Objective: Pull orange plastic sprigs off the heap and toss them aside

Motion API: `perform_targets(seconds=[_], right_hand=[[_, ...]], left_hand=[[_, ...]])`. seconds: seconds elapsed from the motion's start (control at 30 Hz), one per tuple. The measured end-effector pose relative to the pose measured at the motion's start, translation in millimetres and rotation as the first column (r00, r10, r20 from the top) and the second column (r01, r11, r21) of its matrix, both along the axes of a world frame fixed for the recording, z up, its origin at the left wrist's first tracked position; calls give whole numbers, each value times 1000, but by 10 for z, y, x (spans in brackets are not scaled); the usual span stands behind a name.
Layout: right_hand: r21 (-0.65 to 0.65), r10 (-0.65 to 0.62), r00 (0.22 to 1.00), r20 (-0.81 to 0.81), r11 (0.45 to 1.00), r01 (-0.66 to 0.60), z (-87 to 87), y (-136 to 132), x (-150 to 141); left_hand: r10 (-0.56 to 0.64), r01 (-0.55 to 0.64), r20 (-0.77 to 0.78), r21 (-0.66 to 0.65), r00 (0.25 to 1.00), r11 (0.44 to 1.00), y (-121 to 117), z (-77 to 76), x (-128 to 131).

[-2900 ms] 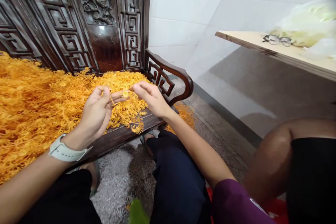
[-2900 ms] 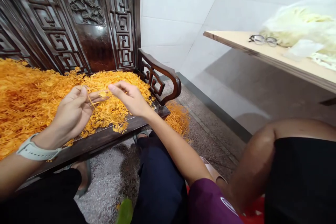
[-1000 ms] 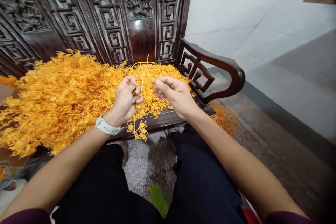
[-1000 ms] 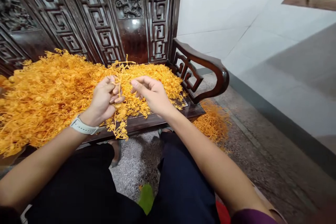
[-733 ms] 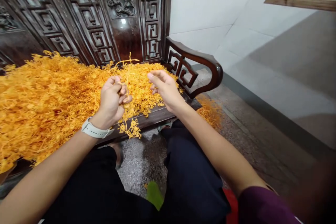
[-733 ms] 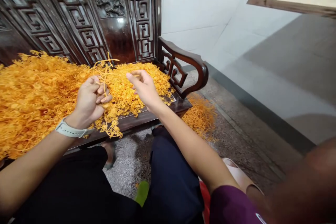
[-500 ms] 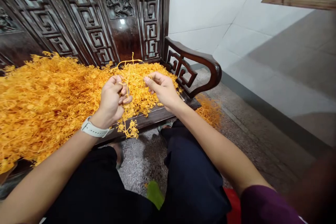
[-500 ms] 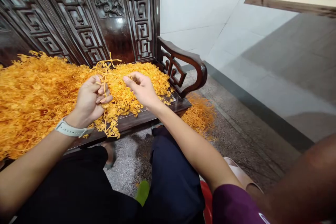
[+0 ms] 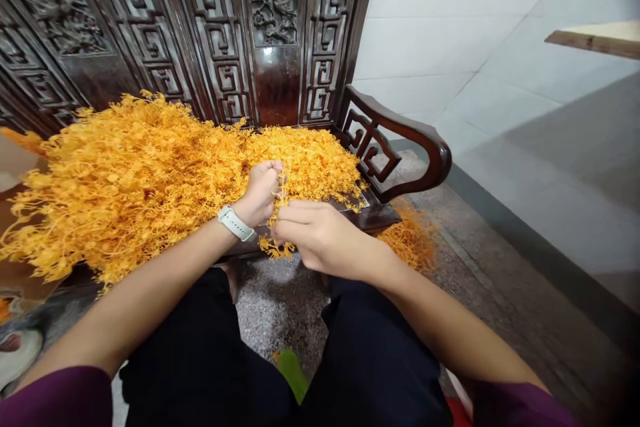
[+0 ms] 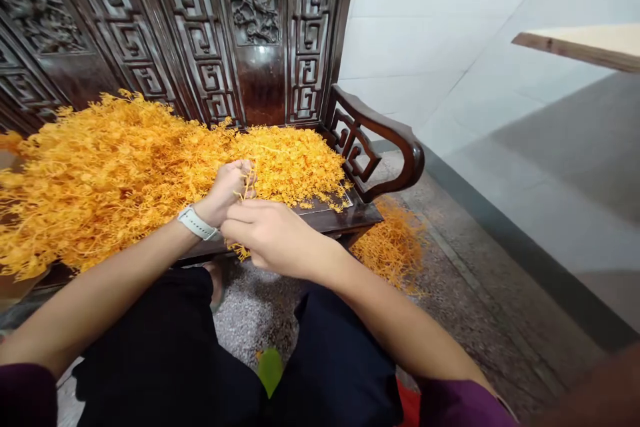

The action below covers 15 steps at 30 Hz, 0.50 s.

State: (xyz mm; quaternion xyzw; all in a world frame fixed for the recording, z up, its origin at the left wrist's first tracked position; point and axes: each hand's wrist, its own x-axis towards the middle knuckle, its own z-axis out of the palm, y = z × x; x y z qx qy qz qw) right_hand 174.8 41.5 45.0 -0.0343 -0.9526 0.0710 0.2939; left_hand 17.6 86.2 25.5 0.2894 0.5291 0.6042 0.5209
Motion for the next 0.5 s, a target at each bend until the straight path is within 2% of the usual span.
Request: perform_targets(seconds=[0.1, 0.17, 0.2, 0.23, 0.27, 0.3, 0.33, 0.37, 0.4, 0.43, 0.47, 0.5], right_hand=[[-23, 25, 998, 58, 999, -23, 69, 22, 85], [-92, 45, 993, 109, 995, -35, 114, 10, 125], [-166, 102, 986, 132, 983, -79, 127, -27, 123], [-260, 234, 960, 153, 947, -189, 131, -90, 104], [-368, 414, 895, 165, 868, -333, 128, -175, 70], [-477, 606, 778, 164, 739, -475, 120, -271, 26], [-580, 774, 614, 156, 575, -577, 113, -363, -20], [-669, 886, 440, 144, 415, -617, 112, -433, -60], [-743, 943, 305, 132, 298, -599, 122, -465, -88], [-800, 960, 262, 99, 234, -552, 147, -447, -99], [-838, 943, 333, 22, 199, -507, 184, -372, -92], [-856, 877, 472, -92, 172, -487, 229, -245, -71]], left_hand=[[-35, 35, -18, 22, 999, 999, -82, 10, -13], [-38, 38, -6, 8, 999, 999, -83, -9, -68], [-21, 21, 11, -9, 1000, 1000, -60, -22, -116], [8, -7, 30, -25, 1000, 1000, -24, -35, -179], [49, -47, 48, -37, 998, 998, 22, -43, -259], [96, -94, 60, -39, 994, 995, 73, -47, -353], [141, -140, 65, -31, 988, 990, 122, -46, -455], [181, -181, 66, -16, 981, 983, 165, -41, -557], [213, -214, 69, 1, 975, 977, 198, -35, -652], [237, -239, 72, 17, 969, 971, 221, -29, -732], [250, -253, 74, 30, 965, 967, 233, -25, -794], [253, -257, 76, 41, 964, 966, 239, -24, -836]])
